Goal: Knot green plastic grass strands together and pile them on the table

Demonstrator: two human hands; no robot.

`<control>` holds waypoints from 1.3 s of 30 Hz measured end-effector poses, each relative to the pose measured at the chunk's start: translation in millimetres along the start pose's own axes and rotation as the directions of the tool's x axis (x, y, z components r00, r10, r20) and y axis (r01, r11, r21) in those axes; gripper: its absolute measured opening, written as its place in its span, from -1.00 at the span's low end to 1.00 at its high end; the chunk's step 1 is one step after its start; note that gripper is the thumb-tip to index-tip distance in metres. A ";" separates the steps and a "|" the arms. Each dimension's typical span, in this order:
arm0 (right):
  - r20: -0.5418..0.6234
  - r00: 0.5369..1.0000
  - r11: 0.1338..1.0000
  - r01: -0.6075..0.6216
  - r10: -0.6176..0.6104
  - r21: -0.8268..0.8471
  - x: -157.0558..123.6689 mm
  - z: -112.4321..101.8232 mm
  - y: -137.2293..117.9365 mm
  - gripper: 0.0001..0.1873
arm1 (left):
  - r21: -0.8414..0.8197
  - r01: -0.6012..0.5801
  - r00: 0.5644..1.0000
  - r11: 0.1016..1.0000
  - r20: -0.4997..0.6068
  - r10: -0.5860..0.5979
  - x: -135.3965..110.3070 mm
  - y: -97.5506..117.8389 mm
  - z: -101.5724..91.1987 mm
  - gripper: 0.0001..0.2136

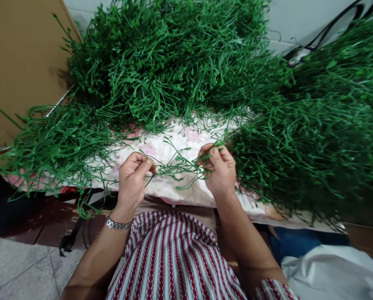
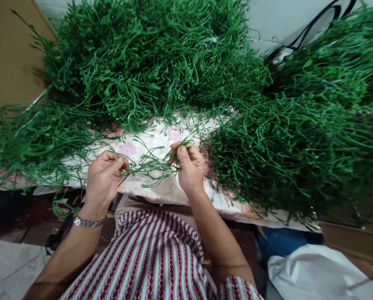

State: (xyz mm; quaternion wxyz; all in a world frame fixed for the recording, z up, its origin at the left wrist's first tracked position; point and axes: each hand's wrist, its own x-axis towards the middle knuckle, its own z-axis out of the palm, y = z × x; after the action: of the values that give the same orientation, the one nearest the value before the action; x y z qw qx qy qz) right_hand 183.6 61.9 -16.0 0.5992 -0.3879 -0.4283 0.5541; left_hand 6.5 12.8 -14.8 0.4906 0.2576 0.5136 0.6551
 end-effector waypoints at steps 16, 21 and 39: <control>0.158 0.986 0.996 -0.068 0.058 0.062 -2.4 5.5 -6.1 -0.81 | 0.513 -0.585 0.793 0.628 0.525 0.310 -49.0 0.1 0.6 -0.84; 0.207 0.970 0.980 -0.155 0.128 0.124 -12.0 13.7 -2.7 -0.81 | 0.260 -0.008 0.973 0.966 0.226 -0.053 -36.3 -14.2 14.7 -0.88; 0.114 0.993 0.971 -0.065 0.039 0.229 -3.3 -3.6 -6.4 -0.86 | -0.190 0.060 0.997 0.980 -0.045 -0.070 -13.0 -9.4 16.4 -0.83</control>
State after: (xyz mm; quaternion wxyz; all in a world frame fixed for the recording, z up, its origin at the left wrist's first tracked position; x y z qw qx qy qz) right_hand 189.1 58.1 -11.5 0.6016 -0.2954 -0.3820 0.6363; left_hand 28.9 7.8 -15.8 0.5204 0.1760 0.4699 0.6909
